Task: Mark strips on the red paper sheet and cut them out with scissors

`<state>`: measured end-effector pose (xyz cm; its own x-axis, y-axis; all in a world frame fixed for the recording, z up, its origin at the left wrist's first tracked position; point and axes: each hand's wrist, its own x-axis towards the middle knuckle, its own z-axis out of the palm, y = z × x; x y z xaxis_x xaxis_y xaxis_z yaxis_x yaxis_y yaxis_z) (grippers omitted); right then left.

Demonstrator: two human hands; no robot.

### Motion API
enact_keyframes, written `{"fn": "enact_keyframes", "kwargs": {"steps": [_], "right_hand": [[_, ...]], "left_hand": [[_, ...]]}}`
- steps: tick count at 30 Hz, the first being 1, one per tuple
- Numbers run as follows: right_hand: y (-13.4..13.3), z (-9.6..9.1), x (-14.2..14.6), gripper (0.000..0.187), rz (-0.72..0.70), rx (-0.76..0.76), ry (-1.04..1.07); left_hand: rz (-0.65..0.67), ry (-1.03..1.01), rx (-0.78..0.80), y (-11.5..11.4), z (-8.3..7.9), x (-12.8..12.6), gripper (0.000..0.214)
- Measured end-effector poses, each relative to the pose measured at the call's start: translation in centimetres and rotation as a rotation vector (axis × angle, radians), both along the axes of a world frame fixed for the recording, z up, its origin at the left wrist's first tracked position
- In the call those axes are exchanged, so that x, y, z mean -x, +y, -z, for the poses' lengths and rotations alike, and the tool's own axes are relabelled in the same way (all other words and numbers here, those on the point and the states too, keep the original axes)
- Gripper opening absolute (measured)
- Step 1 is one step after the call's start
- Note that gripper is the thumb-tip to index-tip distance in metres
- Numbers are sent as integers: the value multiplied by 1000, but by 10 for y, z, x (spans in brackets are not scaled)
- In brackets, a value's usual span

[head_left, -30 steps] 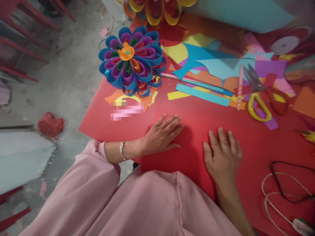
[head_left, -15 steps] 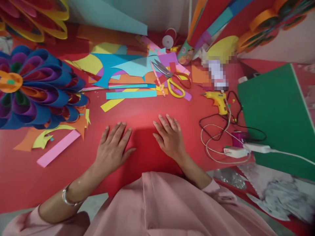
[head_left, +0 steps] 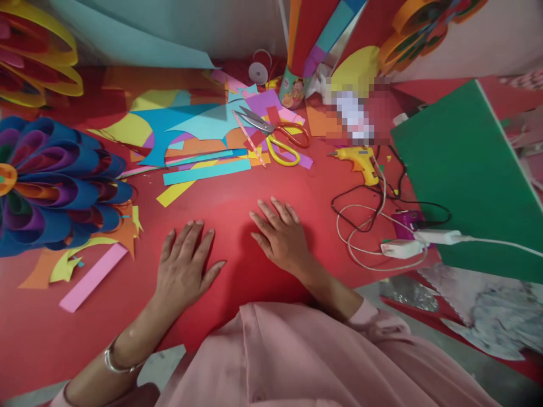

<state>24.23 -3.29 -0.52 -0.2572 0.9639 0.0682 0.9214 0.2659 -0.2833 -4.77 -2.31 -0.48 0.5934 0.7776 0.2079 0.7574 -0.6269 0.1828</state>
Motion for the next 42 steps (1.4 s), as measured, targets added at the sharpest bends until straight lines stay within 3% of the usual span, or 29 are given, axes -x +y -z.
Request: {"fn": "enact_keyframes", "kwargs": {"steps": [11, 24, 42], "right_hand": [[0, -1, -2, 52, -9, 5, -26], [2, 14, -8, 51, -48, -171, 9], [2, 16, -9, 53, -56, -196, 0]], "left_hand": [[-6, 24, -27, -1, -1, -4, 74], [-41, 36, 34, -5, 1, -6, 71], [-54, 18, 73, -6, 1, -5, 71]]}}
